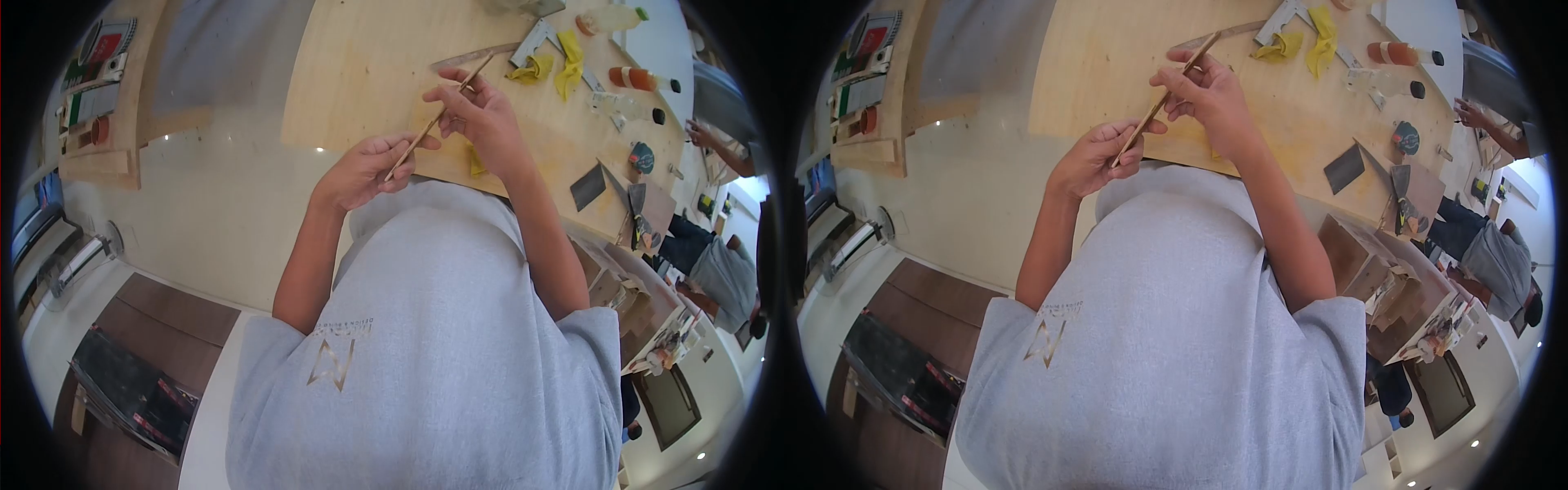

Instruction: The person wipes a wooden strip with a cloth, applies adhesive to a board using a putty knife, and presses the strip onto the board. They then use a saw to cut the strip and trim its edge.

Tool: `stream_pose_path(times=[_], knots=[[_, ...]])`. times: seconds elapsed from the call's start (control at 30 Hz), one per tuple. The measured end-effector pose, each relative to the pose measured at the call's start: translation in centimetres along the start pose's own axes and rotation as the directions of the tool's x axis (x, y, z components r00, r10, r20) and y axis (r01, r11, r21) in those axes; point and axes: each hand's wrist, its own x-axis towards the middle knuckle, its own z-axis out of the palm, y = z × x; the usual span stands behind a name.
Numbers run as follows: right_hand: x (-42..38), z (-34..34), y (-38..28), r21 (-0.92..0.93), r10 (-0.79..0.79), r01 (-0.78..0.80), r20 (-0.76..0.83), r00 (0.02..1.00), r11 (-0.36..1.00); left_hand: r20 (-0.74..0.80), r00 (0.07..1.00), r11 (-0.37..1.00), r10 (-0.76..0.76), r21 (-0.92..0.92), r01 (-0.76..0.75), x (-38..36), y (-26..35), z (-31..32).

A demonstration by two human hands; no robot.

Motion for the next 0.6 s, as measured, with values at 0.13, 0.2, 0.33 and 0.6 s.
stream_pose_path(times=[0.13,0.2,0.33,0.6], knots=[[1.8,-0.7,0.3,-0.203,-0.015,0.008,-0.033,0.999,0.979,-0.084,0.996,1.000,0.019,0.000,-0.019,0.2,-0.3,-0.7],[2.3,-0.6,0.2,-0.321,-0.044,0.013,-0.090,0.995,0.947,-0.282,0.958,0.999,0.045,-0.005,-0.049,0.3,-0.7,-0.2],[4.6,-0.6,2.0,-0.313,-0.080,0.050,-0.083,0.993,0.948,-0.396,0.900,0.930,0.180,0.368,-0.025,0.3,-1.9,-1.7],[8.9,0.5,3.8,-0.642,-0.013,0.053,0.067,0.998,0.765,-0.508,0.794,0.672,0.334,0.719,0.178,1.1,-3.5,-1.9]])
